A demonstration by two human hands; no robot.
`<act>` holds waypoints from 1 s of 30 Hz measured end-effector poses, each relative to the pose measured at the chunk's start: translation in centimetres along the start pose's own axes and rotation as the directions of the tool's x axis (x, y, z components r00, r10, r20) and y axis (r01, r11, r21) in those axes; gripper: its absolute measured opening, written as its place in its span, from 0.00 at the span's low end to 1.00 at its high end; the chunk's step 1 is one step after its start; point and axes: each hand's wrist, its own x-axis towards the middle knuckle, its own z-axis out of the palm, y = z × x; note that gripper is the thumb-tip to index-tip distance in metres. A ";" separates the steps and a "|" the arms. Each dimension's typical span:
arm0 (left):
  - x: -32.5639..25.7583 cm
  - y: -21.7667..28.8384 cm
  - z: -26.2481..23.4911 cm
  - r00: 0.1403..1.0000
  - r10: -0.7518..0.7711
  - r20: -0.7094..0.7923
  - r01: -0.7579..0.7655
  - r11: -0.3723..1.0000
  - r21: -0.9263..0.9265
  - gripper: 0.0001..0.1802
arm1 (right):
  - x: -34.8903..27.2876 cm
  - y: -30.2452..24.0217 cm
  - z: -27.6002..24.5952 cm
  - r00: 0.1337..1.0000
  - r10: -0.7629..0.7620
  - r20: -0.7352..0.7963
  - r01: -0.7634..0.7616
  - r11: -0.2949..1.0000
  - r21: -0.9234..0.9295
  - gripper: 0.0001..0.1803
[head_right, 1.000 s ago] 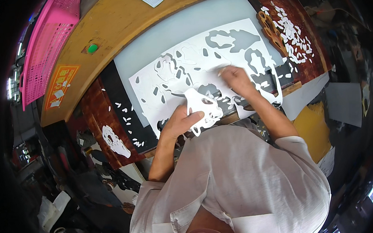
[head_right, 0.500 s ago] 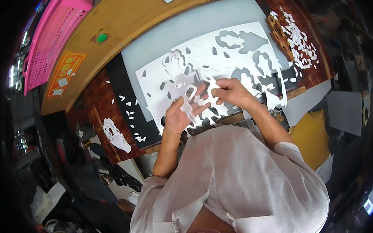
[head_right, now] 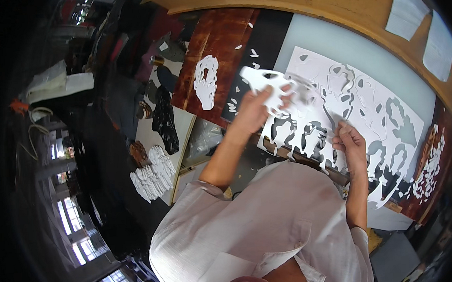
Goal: The person assembles white paper cutouts on a light table, aligning and stacking them into a pile. They handle the cutouts by hand, occasionally using a wooden template to guide placement. The person also clears the workspace and places a new sheet of paper on the table.
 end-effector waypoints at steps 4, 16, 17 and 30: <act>-0.3 5.7 -5.9 0.912 0.342 -0.226 -0.239 0.892 0.384 0.18 | 0.5 0.2 0.8 0.997 0.034 0.062 -0.029 0.996 -0.083 0.18; 1.6 16.5 -18.3 0.597 0.578 -0.557 -0.550 0.800 0.241 0.19 | 1.1 1.7 4.0 0.987 0.061 0.152 -0.030 0.981 -0.194 0.17; 1.7 15.6 -19.6 0.590 0.594 -0.547 -0.648 0.752 0.117 0.18 | 1.1 1.8 4.0 0.987 0.053 0.153 -0.022 0.980 -0.198 0.17; 1.7 -0.2 -29.5 0.585 -0.071 -0.808 -0.521 0.730 -0.441 0.12 | 1.1 2.8 4.2 0.991 0.078 0.111 -0.053 0.977 -0.205 0.13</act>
